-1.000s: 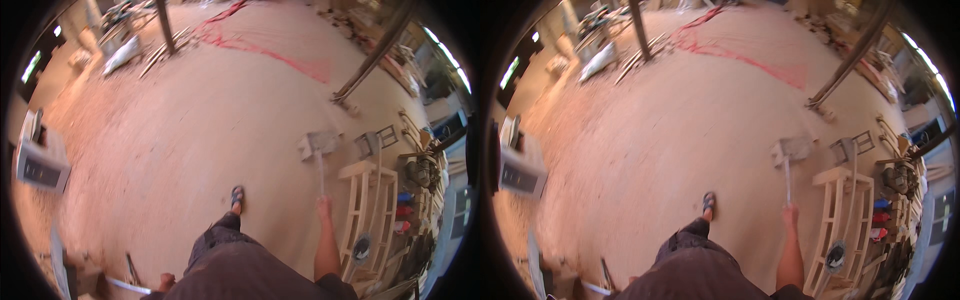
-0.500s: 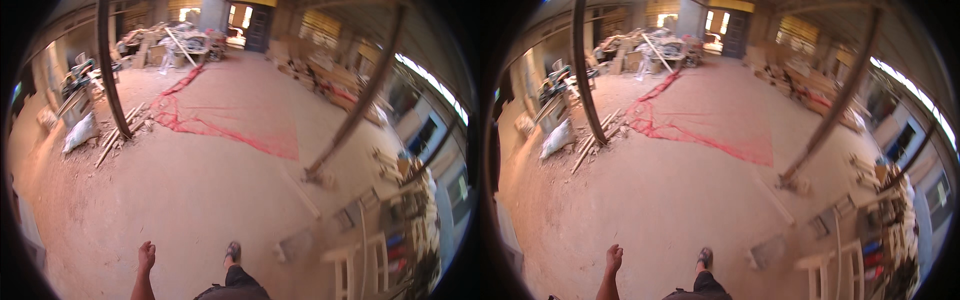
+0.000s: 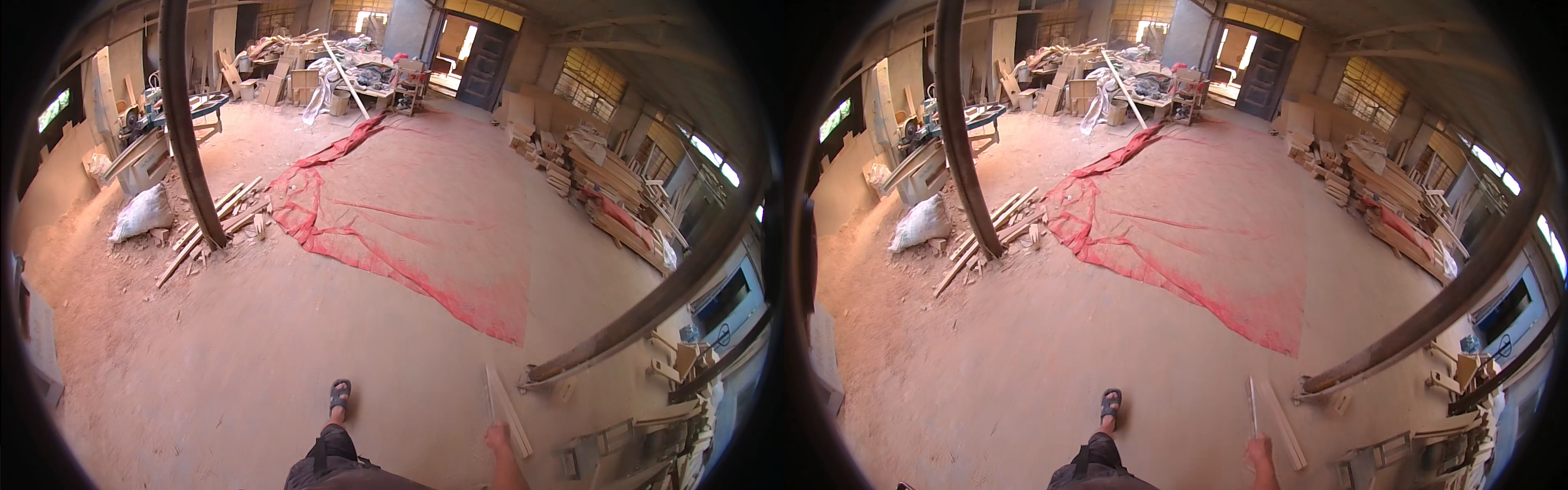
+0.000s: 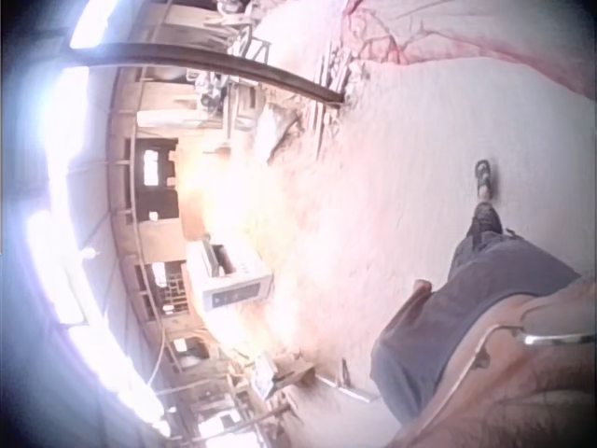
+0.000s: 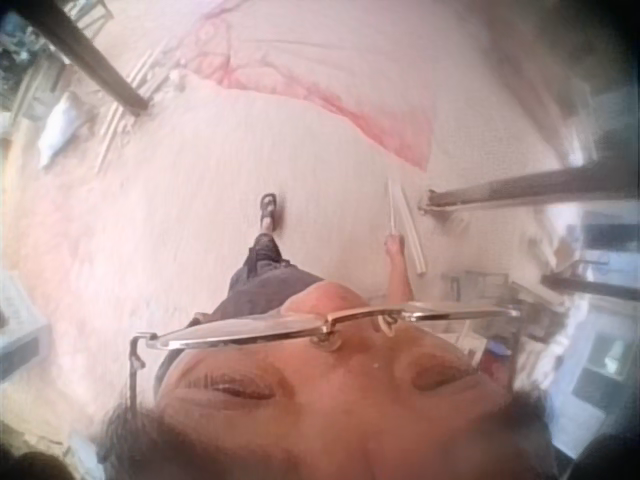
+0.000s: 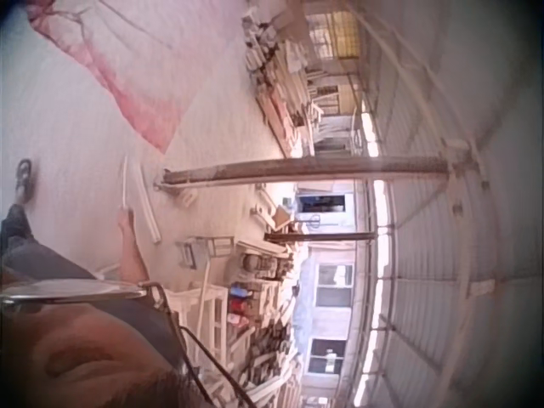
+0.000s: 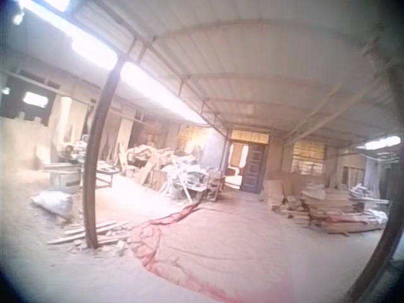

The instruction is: The person uses a wrench to tighten bolts on a metal machine table, then picks up thin red strips and walks through a workshop carrying a power tool.

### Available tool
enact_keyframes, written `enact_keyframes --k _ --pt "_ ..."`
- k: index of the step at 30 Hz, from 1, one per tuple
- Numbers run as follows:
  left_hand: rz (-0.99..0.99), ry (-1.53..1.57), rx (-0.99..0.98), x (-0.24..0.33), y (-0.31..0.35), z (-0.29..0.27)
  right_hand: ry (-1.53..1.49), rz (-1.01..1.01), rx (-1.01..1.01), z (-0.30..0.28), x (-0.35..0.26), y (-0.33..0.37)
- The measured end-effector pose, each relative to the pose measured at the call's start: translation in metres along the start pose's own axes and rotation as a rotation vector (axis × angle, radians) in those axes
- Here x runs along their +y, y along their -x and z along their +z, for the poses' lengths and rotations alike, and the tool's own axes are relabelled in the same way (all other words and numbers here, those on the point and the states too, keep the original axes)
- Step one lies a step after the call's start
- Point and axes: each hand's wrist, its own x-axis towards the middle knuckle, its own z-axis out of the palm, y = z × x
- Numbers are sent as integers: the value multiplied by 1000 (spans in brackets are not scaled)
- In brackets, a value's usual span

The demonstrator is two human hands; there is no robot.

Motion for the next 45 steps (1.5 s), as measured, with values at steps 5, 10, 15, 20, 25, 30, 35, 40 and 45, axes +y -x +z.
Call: enact_keyframes --k 5,10,15,20,25,30,35,40,45 --pt "148 -239 51 103 -186 -139 172 -120 -46 50 -122 -113" --pt "277 22 425 350 -370 -354 159 221 -326 107 -161 -138" --pt "332 440 569 606 -457 -540 141 350 -458 140 -247 -219" --pt "238 335 625 673 -565 -582 81 342 -478 156 -376 -369" --pt "157 -41 205 677 -589 -554 58 346 -396 132 -483 -536" --pt "297 -342 -53 732 -653 -572 -41 81 -59 88 -589 -797" --pt "-19 -237 -246 832 -769 -630 -101 -49 -45 58 -843 -918" --pt "-96 -282 116 979 -967 -779 -83 112 -264 133 -932 -1042" --pt "454 380 443 1403 -1118 -957 -7 313 -319 103 -1011 -1144"
